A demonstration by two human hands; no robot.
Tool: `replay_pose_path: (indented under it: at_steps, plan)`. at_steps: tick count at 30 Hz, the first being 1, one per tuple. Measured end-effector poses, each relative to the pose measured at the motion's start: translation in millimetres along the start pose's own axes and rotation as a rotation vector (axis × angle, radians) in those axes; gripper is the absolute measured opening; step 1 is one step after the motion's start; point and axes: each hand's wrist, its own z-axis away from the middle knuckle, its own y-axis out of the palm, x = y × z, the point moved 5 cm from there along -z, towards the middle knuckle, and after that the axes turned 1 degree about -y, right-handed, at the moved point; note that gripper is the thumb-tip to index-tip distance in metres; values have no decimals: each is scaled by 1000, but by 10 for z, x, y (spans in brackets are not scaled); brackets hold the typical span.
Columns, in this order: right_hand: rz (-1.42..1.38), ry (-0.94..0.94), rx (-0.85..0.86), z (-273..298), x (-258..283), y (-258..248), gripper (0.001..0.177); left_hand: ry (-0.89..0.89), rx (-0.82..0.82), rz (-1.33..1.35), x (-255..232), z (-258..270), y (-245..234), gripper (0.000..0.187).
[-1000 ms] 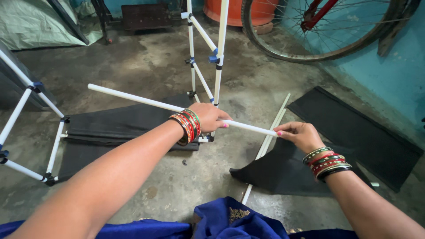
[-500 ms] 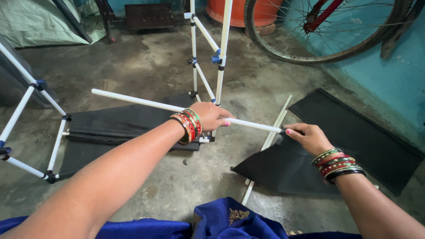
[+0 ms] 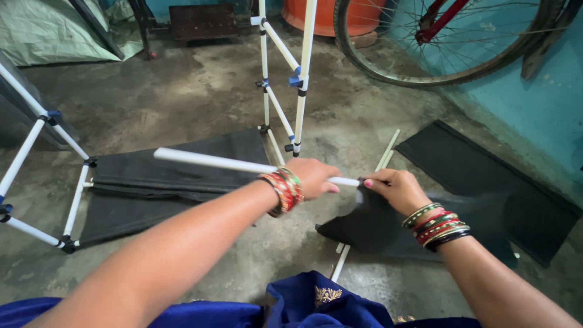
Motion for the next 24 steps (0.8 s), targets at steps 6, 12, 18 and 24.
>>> replay_pose_path:
  at_steps: [6,12,18,24]
  plan:
    - [49,107,-59,96,-287,-317,26,-64,-36,-91,710,325,-355,40]
    - [32,-55,-46,29,51,-140,24,-103,-59,-67,447,207,-197,41]
    - [-18,-112,-37,52,313,17,24,-9,-77,7,-135,-73,166,38]
    - [-7,-9,-53,104,173,-237,23,98,-156,-159,233,149,-196,39]
